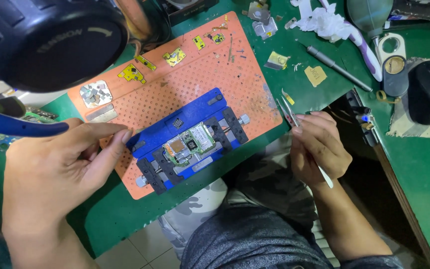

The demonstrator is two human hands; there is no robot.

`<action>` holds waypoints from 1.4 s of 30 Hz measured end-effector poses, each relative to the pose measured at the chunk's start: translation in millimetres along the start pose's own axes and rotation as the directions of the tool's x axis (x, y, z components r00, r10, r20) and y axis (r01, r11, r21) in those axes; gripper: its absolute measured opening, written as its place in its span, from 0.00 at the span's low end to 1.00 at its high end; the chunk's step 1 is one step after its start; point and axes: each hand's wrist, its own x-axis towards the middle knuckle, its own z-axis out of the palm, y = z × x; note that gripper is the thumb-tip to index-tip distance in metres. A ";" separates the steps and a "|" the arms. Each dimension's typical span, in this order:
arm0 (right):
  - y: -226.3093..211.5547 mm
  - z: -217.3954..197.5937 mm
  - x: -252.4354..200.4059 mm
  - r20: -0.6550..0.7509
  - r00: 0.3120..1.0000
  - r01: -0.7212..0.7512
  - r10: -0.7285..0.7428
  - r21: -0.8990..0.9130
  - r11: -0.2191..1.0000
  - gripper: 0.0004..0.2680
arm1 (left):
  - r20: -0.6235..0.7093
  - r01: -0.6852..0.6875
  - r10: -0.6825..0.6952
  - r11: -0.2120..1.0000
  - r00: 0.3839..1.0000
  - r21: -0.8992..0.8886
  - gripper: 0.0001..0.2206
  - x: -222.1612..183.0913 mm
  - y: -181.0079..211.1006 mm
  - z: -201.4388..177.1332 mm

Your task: Technician performs precision soldering and component replacement on a mobile phone motherboard using a soldering iron and tweezers.

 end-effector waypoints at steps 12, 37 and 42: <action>-38.4 -5.9 25.4 -0.052 0.998 -0.026 0.032 0.112 0.993 0.06 | -0.194 -0.421 0.393 0.896 0.899 -0.140 0.03 11.1 43.1 -5.7; -122.9 -13.2 99.3 0.010 0.904 0.427 -0.428 0.040 0.903 0.10 | -0.707 -0.773 0.475 0.614 0.524 -0.161 0.06 5.2 91.5 -6.6; -111.8 -61.7 252.4 -0.042 0.796 0.605 -0.604 0.092 0.791 0.10 | -0.636 -0.745 0.426 0.540 0.644 -0.392 0.09 -0.1 71.9 -0.3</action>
